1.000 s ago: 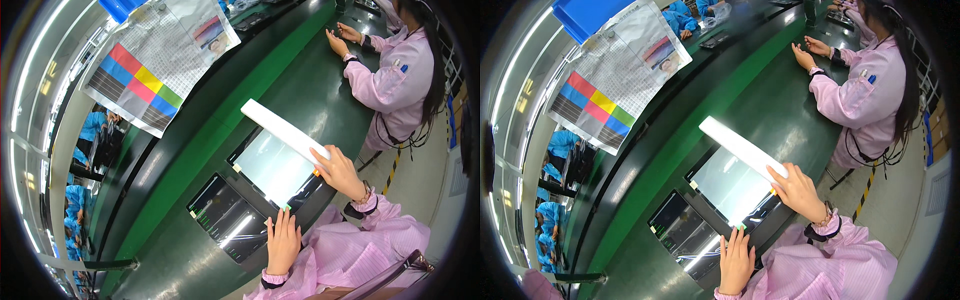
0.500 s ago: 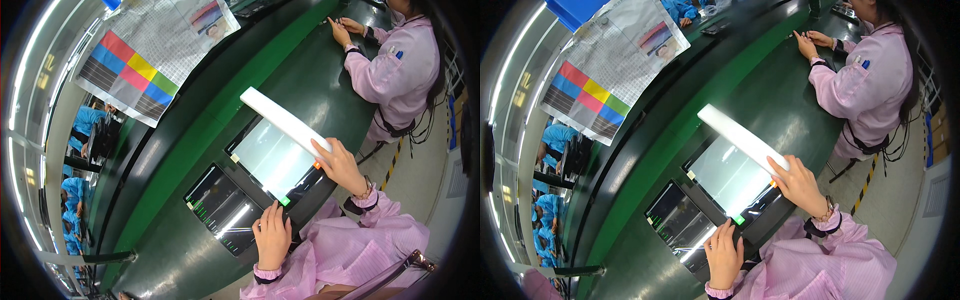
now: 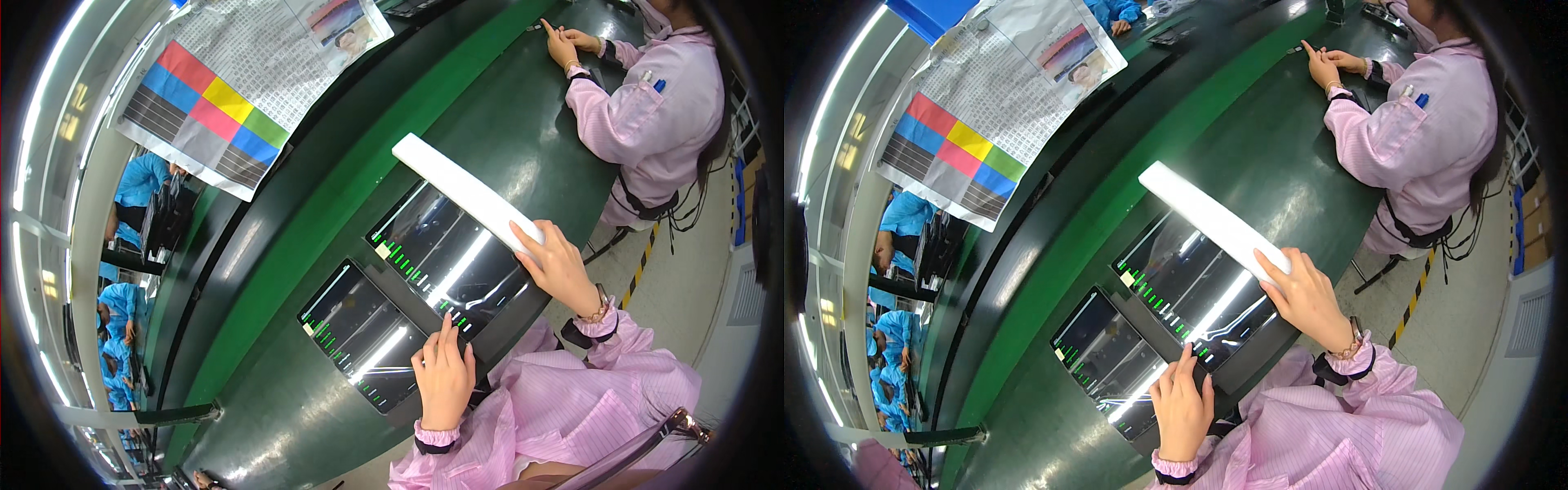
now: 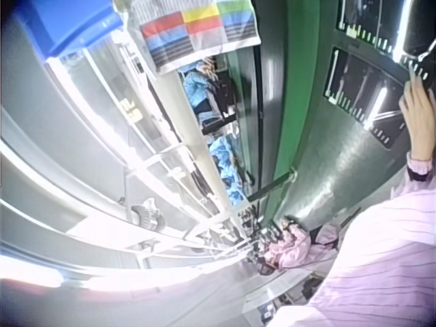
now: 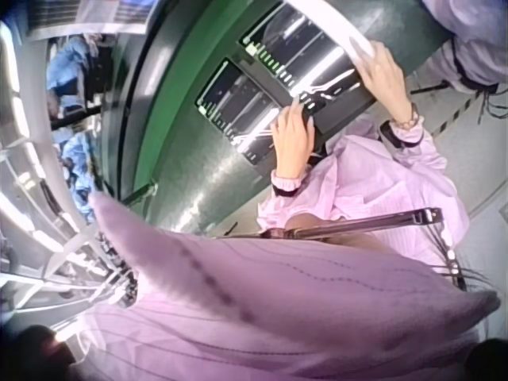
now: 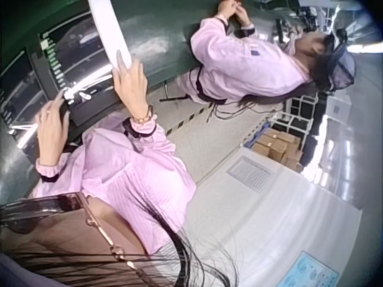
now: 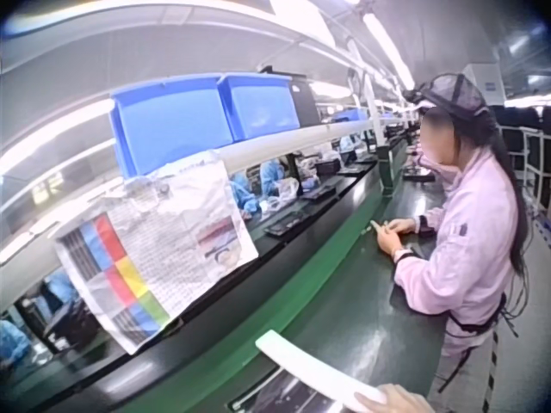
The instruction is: Testing and inspecting digital tablets on an electronics manufacturing assembly line.
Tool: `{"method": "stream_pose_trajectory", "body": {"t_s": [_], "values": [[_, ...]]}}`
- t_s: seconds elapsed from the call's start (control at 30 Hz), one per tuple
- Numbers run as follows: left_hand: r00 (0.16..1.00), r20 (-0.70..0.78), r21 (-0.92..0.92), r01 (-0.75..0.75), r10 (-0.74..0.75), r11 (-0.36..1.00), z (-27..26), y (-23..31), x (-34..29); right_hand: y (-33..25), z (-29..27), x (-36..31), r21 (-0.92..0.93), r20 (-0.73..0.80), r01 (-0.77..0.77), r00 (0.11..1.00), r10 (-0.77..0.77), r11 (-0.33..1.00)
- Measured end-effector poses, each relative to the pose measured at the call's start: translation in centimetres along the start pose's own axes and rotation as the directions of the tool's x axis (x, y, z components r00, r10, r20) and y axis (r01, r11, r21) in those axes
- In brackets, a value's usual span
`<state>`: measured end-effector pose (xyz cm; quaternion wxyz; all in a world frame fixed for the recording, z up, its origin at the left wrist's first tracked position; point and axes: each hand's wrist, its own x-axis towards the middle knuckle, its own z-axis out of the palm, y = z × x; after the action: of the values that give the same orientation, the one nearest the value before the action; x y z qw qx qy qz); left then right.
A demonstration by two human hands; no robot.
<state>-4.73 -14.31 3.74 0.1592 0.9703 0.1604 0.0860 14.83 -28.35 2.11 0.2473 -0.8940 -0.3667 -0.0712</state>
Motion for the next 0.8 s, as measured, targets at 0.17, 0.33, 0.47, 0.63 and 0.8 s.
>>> {"method": "stream_pose_trajectory", "body": {"t_s": [0.17, 0.33, 0.47, 0.63, 0.8], "values": [[1.0, -0.007, -0.054, 0.001, -0.001, 0.999, -0.2, 0.1, 0.2, 0.3, 0.8, 0.3, 0.1, 0.023, -0.056, 0.998, 0.054, 0.993], [0.981, 0.082, -0.342, -0.137, 0.175, 0.93, 1.0, 0.8, -1.1, 0.4, 1.1, 0.3, 0.257, 0.051, -0.095, 0.995, 0.085, 0.962], [0.988, 0.046, -0.192, -0.139, 0.151, 0.972, 2.6, -0.1, -2.7, -1.3, 1.7, 0.8, 0.295, 0.122, -0.114, 0.989, 0.081, 0.949], [0.979, -0.134, -0.217, 0.125, -0.156, 0.968, 1.3, -3.3, -4.0, -5.0, 4.2, 2.7, 0.416, 0.149, -0.027, 0.988, -0.039, 0.909], [0.904, -0.276, -0.014, 0.336, -0.327, 0.942, -2.5, -12.0, -5.7, -14.4, 9.5, 7.1, 0.589, 0.171, 0.131, 0.944, -0.281, 0.797]]}}
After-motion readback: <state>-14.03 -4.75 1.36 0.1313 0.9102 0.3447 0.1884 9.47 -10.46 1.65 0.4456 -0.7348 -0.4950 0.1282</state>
